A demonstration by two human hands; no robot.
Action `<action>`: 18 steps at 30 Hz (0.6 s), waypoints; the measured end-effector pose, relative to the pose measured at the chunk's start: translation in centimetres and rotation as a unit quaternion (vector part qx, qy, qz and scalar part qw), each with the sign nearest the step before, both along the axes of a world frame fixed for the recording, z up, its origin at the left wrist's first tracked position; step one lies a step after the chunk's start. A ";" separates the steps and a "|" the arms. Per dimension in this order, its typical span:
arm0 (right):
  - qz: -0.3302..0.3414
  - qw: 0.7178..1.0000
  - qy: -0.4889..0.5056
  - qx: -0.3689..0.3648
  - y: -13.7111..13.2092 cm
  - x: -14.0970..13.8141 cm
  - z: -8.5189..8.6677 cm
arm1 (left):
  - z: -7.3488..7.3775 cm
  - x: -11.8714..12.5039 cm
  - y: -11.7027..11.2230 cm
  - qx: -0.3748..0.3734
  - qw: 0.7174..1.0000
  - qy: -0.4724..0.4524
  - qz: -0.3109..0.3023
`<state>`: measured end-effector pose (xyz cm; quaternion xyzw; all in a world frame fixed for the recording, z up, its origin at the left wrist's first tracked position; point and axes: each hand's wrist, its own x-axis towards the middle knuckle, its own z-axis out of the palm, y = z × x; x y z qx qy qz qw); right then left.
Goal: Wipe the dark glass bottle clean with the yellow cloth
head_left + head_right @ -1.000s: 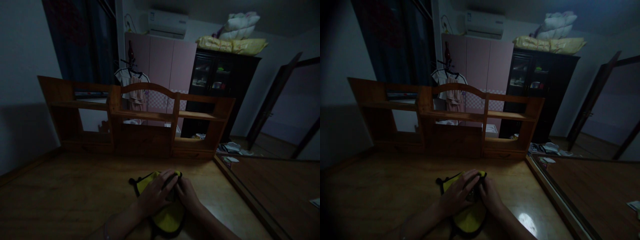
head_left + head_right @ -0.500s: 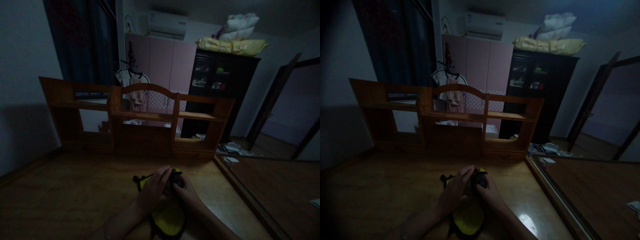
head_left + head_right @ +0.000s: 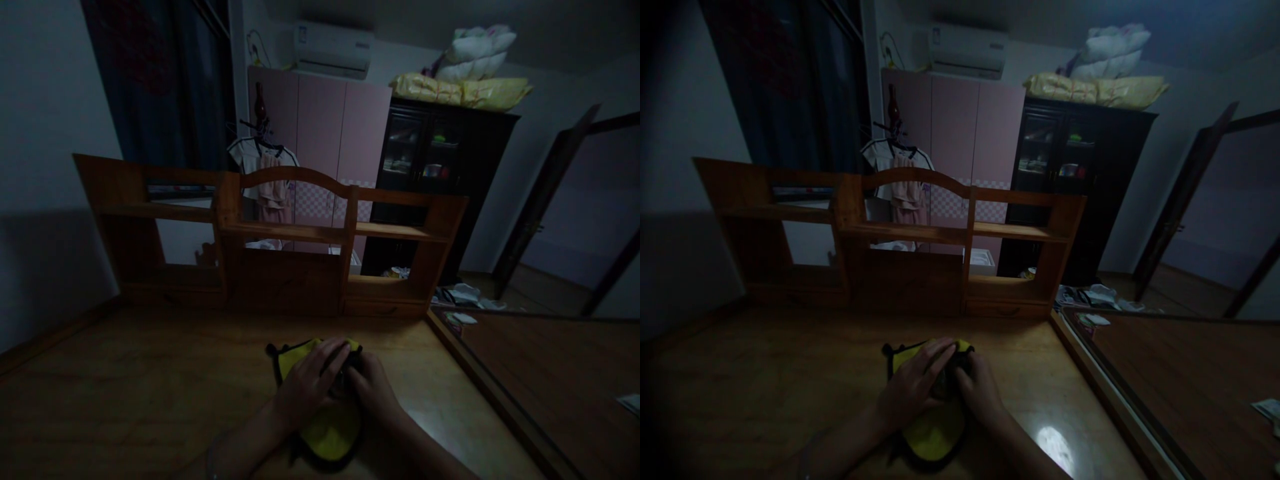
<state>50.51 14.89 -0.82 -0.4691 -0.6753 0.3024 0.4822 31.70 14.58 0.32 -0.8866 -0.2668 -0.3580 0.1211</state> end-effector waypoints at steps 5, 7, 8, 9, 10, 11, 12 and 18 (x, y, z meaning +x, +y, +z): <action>-0.019 0.998 -0.059 0.017 0.0 0.7 1.2 | -0.4 0.0 -0.1 -0.034 0.999 -0.026 0.003; -0.018 0.998 -0.058 0.019 0.1 0.8 1.2 | -0.5 0.0 -0.1 -0.038 0.999 -0.037 0.010; -0.019 0.998 -0.055 0.020 0.1 0.9 1.0 | -0.5 0.0 -0.1 -0.040 0.998 -0.045 0.016; -0.021 0.998 -0.052 0.021 0.2 0.9 0.9 | -0.5 0.0 0.0 -0.042 0.997 -0.054 0.021; -0.024 0.998 -0.051 0.023 0.2 0.8 0.7 | -0.5 -0.1 0.1 -0.045 0.997 -0.063 0.026; -0.027 0.998 -0.047 0.022 0.3 0.8 0.5 | -0.5 -0.1 0.2 -0.048 0.996 -0.071 0.029; -0.027 0.999 -0.034 0.012 0.3 0.6 0.4 | -0.5 -0.1 0.2 -0.051 0.995 -0.080 0.032; 0.122 0.922 0.286 -0.230 -0.5 -1.0 1.6 | -0.4 -0.6 0.6 -0.128 0.984 -0.121 0.027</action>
